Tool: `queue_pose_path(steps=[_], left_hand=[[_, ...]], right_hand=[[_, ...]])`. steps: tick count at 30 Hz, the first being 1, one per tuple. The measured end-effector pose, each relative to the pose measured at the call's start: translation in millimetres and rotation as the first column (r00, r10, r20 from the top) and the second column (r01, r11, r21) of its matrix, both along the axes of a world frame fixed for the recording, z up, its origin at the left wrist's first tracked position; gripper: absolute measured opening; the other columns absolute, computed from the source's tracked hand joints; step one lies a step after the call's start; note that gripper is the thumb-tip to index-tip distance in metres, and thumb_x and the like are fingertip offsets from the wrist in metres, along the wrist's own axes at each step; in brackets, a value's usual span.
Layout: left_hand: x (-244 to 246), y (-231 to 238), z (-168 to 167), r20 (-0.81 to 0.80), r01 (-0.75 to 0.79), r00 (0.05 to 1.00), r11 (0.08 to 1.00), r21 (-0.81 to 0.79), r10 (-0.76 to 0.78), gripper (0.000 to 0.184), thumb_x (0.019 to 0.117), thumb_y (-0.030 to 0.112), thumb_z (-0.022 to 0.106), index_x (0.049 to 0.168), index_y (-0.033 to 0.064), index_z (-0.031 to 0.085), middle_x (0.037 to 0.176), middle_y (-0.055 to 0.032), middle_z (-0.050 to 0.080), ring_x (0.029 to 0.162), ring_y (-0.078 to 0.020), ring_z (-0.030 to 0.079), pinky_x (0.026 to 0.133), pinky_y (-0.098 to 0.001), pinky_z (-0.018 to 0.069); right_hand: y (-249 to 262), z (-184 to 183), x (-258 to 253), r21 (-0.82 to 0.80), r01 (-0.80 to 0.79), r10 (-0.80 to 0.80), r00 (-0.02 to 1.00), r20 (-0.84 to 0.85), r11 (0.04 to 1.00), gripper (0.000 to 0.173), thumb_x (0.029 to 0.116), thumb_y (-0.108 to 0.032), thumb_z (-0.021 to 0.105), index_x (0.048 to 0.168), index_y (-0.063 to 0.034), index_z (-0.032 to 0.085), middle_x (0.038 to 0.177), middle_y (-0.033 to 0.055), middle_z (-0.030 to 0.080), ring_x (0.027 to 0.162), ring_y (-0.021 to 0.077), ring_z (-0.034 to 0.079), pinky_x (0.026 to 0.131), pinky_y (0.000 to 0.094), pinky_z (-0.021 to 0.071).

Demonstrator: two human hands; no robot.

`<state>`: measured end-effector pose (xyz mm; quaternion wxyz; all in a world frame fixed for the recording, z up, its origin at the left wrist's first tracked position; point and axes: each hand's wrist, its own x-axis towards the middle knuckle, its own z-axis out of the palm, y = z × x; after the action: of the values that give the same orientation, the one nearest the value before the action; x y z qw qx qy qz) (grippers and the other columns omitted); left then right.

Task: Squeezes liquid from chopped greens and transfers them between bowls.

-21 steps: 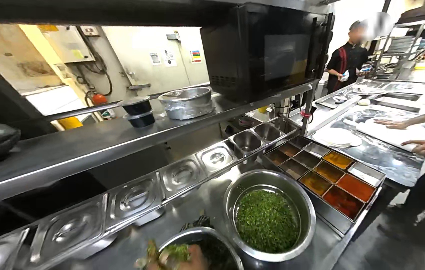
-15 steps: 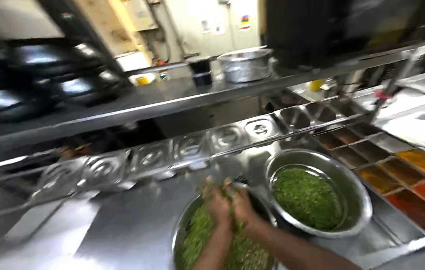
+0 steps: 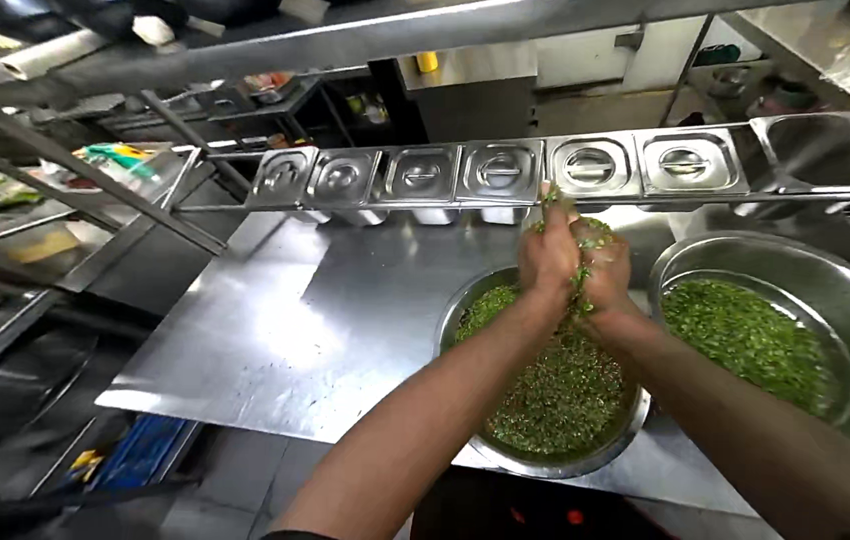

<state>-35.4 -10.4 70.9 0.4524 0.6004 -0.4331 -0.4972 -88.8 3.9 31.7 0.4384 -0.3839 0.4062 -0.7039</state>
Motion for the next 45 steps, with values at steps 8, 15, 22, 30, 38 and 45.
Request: queue_pose_path(steps=[8,15,22,30,38,45], left_hand=[[21.2,-8.8,-4.2,-0.110,0.037,0.993,0.999,0.020,-0.035,0.077,0.1022,0.071,0.024,0.094,0.0077,0.067,0.083,-0.0106,0.063,0.080,-0.0243,0.062,0.072,-0.0506,0.0511],[34.0,-5.9,-13.4,-0.069,0.040,0.997,0.989,0.145,-0.030,0.061,0.1097,0.052,0.033,0.109,0.0033,0.069,0.105,-0.0178,0.067,0.100,-0.0301,0.064,0.087,-0.0550,0.0500],[29.0,-5.8,-30.8,-0.087,-0.006,0.996,0.954,0.298,0.033,0.067,0.1090,0.056,0.027,0.116,0.0029,0.067,0.116,-0.0212,0.065,0.109,-0.0340,0.062,0.091,-0.0584,0.0488],[27.7,-11.7,-82.1,-0.341,0.015,0.940,0.995,0.102,0.021,0.081,0.0995,0.075,0.023,0.142,0.0132,0.055,0.140,-0.0152,0.058,0.129,-0.0283,0.054,0.105,-0.0558,0.0449],[37.4,1.8,-61.7,-0.373,0.136,0.908,0.977,-0.165,-0.190,0.068,0.1092,0.055,0.017,0.144,0.0090,0.054,0.133,-0.0106,0.063,0.120,-0.0166,0.060,0.102,-0.0412,0.0501],[31.6,3.0,0.9,-0.238,0.029,0.969,0.990,-0.137,-0.061,0.069,0.1045,0.065,0.029,0.118,0.0108,0.068,0.102,-0.0120,0.069,0.096,-0.0235,0.067,0.084,-0.0511,0.0553]], right_hand=[[-7.7,3.5,19.9,-0.106,0.053,-0.063,0.993,-0.097,0.993,0.022,0.1030,-0.006,0.051,0.089,-0.0130,0.067,0.078,-0.0103,0.069,0.076,-0.0026,0.066,0.076,0.0198,0.0585],[-14.9,-16.4,30.2,0.009,0.034,-0.033,0.992,-0.122,0.999,0.027,0.1081,-0.026,0.051,0.092,-0.0135,0.068,0.077,-0.0077,0.068,0.073,0.0016,0.066,0.071,0.0248,0.0590],[-17.9,-43.9,29.4,0.013,0.042,-0.040,0.992,-0.121,0.999,0.022,0.1065,-0.019,0.052,0.092,-0.0124,0.067,0.079,-0.0082,0.068,0.077,0.0005,0.066,0.075,0.0234,0.0581],[-22.6,-59.5,23.4,0.161,0.039,-0.004,0.978,-0.208,0.986,0.020,0.1042,-0.015,0.055,0.091,-0.0083,0.069,0.080,-0.0040,0.069,0.077,0.0023,0.066,0.075,0.0247,0.0582],[-10.2,-19.8,18.7,0.150,0.025,0.037,0.916,-0.399,0.988,0.024,0.1068,-0.018,0.050,0.101,-0.0092,0.071,0.091,-0.0033,0.068,0.087,0.0031,0.064,0.082,0.0267,0.0548],[-25.4,24.8,20.1,-0.104,-0.076,0.065,0.992,-0.112,0.992,0.026,0.1064,-0.016,0.048,0.088,-0.0113,0.065,0.083,-0.0019,0.066,0.082,0.0083,0.066,0.078,0.0308,0.0571]])
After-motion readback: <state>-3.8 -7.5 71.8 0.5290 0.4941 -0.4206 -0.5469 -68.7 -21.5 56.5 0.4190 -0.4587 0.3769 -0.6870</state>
